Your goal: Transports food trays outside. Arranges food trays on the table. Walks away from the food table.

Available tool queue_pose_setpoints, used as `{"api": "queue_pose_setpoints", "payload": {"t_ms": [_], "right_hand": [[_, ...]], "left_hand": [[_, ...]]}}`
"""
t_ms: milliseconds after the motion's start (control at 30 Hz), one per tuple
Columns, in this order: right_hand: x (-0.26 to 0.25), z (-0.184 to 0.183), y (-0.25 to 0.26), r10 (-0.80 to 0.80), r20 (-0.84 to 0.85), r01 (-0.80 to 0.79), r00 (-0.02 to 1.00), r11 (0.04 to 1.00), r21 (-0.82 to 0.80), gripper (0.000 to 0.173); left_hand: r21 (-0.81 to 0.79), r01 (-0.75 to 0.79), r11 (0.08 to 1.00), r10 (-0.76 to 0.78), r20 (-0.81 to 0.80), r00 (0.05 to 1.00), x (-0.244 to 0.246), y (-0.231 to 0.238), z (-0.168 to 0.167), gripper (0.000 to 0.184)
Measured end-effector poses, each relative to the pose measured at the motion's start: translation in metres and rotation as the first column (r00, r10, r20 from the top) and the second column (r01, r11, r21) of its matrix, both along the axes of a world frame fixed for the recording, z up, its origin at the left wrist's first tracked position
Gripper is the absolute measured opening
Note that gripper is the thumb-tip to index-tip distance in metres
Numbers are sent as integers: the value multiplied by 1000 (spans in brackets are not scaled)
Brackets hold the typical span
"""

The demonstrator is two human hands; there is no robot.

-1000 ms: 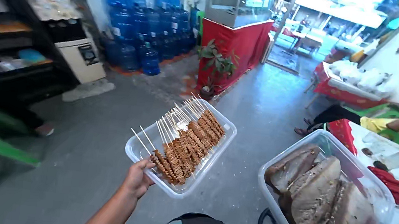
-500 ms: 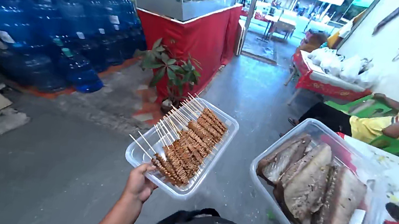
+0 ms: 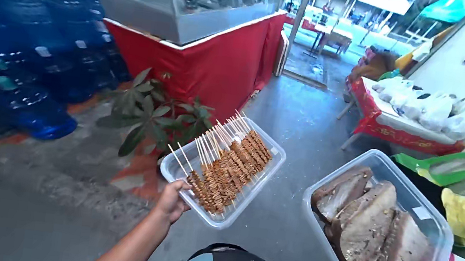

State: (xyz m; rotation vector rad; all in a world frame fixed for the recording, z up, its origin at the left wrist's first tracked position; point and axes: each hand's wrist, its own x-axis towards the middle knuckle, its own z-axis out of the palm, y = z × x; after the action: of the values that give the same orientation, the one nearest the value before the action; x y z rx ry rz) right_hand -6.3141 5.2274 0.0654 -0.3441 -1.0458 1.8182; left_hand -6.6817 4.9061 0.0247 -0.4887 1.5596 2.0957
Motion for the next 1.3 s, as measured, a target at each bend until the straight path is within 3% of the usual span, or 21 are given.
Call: {"api": "queue_pose_setpoints", "payload": {"t_ms": [133, 267, 367, 633, 800, 967, 1067, 1300], "right_hand": [[-73, -6, 71, -50, 2, 50, 999, 998, -40, 16], [-145, -6, 168, -131, 30, 130, 991, 991, 11, 26], [-212, 9, 250, -223, 132, 234, 966, 969, -76, 39], [-413, 11, 471, -125, 87, 135, 988, 982, -131, 29], [-539, -3, 583, -97, 39, 102, 995, 981, -165, 27], [-648, 1, 684, -189, 80, 202, 979, 958, -203, 37], [-691, -3, 741, -237, 54, 243, 970, 938, -246, 22], [-786, 6, 933, -306, 97, 319, 947, 931, -179, 20]], "left_hand": [[55, 100, 994, -99, -13, 995, -105, 112, 5, 15], [133, 76, 988, -82, 37, 996, -193, 231, -7, 13], [154, 27, 988, -36, 55, 998, -249, 315, -18, 13], [32, -103, 994, 103, 20, 995, -406, 469, -35, 14], [-6, -71, 997, 71, -13, 997, -532, 583, -36, 13], [-10, 6, 1000, -6, -14, 1000, -666, 736, -9, 11], [-20, 92, 996, -92, -36, 995, -733, 833, -2, 10], [37, 140, 989, -140, 8, 990, -855, 1055, -21, 5]]}}
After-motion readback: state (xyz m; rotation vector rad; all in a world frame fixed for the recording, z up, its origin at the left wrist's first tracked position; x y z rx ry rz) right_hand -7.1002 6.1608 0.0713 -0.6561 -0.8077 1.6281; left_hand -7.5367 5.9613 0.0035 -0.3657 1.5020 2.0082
